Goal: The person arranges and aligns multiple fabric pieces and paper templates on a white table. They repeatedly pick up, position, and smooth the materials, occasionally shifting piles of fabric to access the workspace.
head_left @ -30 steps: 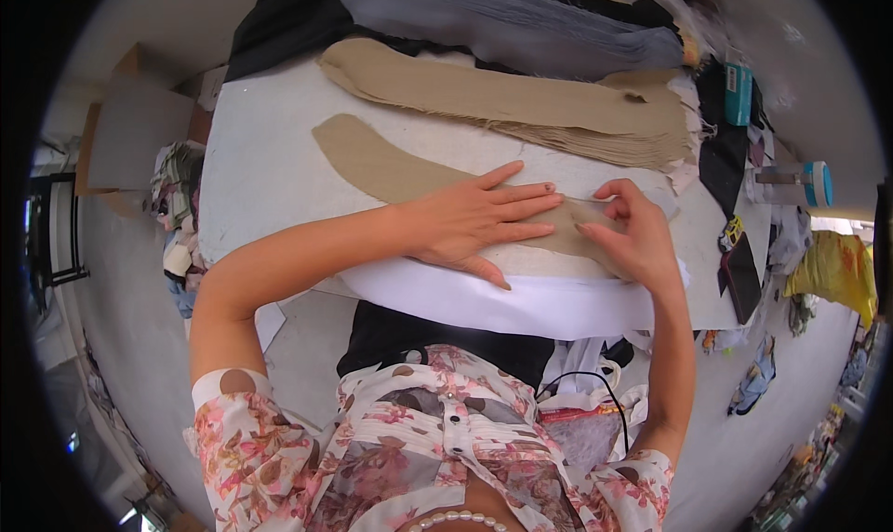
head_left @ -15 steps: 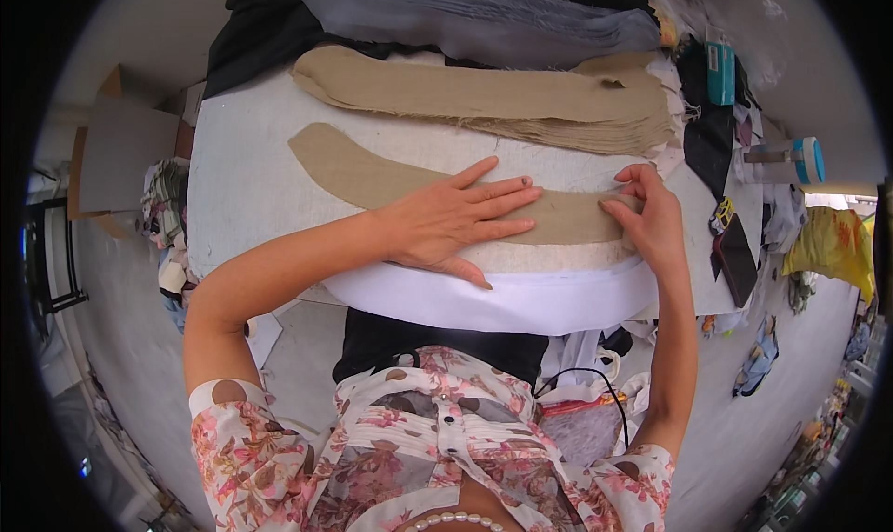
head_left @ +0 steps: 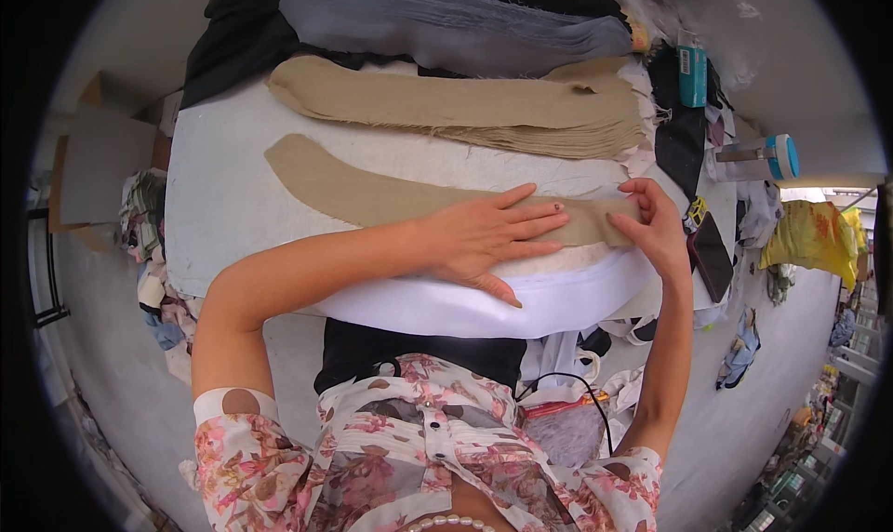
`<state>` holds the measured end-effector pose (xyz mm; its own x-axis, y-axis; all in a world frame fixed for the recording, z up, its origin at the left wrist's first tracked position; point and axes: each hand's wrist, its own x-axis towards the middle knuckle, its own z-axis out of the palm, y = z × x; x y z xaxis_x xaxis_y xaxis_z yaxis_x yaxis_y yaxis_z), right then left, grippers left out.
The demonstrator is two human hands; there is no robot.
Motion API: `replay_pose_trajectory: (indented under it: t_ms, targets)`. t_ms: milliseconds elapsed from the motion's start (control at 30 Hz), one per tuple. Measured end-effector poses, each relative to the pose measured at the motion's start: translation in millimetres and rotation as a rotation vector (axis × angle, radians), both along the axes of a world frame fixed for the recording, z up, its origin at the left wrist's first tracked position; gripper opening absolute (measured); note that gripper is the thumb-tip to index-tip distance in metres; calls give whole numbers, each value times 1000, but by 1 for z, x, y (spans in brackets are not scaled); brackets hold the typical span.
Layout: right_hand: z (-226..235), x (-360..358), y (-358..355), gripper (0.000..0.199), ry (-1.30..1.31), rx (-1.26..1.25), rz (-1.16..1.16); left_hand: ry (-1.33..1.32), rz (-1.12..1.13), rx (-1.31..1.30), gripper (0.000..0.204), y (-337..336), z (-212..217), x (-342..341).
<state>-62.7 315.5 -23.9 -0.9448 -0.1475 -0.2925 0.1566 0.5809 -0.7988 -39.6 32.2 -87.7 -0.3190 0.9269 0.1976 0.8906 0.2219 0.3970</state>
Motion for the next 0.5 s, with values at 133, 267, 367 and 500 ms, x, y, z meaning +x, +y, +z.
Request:
replay_pose_trajectory:
  t_ms: [133,267,367,500]
  targets:
    - [-11,-3,7,38,99,-160,-73,9,-5,-15,92,0,2,-1]
    - [-20,-10,9,39,182,-77,-60,30,-9,-27,93,1,4,-1]
    - [-32,-15,12,39,268,15,-37,40,-7,-40,93,1,5,-1]
    - [-30,-12,6,39,345,54,-26,47,1,-52,92,-1,6,1]
